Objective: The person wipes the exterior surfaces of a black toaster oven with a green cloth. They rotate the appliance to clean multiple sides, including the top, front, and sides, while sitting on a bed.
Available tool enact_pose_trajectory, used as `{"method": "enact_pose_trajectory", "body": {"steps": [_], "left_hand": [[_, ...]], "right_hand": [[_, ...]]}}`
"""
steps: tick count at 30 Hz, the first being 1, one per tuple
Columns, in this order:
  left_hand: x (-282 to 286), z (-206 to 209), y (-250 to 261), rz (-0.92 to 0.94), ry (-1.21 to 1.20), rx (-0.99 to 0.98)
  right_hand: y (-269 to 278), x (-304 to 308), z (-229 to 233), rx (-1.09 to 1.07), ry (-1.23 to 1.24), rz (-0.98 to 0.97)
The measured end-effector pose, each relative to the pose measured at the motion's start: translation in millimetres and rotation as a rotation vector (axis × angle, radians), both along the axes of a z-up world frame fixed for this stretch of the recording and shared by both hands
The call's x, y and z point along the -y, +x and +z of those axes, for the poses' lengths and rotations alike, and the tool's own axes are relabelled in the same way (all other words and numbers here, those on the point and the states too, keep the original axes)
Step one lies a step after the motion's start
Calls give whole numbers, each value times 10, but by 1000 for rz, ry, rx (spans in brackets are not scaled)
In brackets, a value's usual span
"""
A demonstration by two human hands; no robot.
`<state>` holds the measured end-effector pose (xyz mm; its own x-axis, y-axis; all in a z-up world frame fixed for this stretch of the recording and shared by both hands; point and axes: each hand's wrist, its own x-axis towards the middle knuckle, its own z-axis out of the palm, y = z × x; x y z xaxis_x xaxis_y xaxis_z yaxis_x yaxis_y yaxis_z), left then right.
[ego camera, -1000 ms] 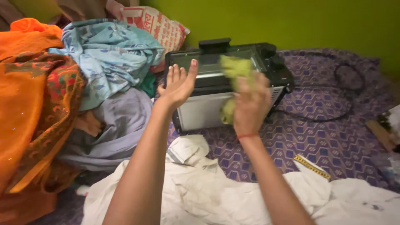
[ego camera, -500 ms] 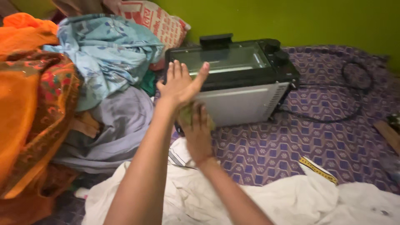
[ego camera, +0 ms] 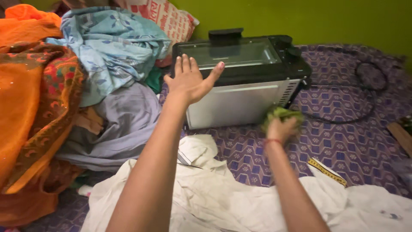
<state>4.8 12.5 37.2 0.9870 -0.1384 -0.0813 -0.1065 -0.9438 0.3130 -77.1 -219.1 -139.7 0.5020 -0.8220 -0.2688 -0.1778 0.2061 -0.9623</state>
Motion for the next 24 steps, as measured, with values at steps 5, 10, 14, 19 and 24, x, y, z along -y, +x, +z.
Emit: {"method": "enact_pose_trajectory", "body": {"steps": [5,10,14,19,24], "left_hand": [[16,36,-21,-3,-12,-5],[12,3,-8,1,-1,-3],[-28,-54,-48,-20,10,32],[-5,-68,-34,-18,-17,79],[-4,-83,-58,-24,3,122]], "right_hand": [[269,-1202,276,112,-225,65],[-149,-1887,306,199,-1245,412],[89,-1083,116,278,-1741,301],[279,-48,-574,23,-1247,-88],[811,600,-699,95,-373,-266]]}}
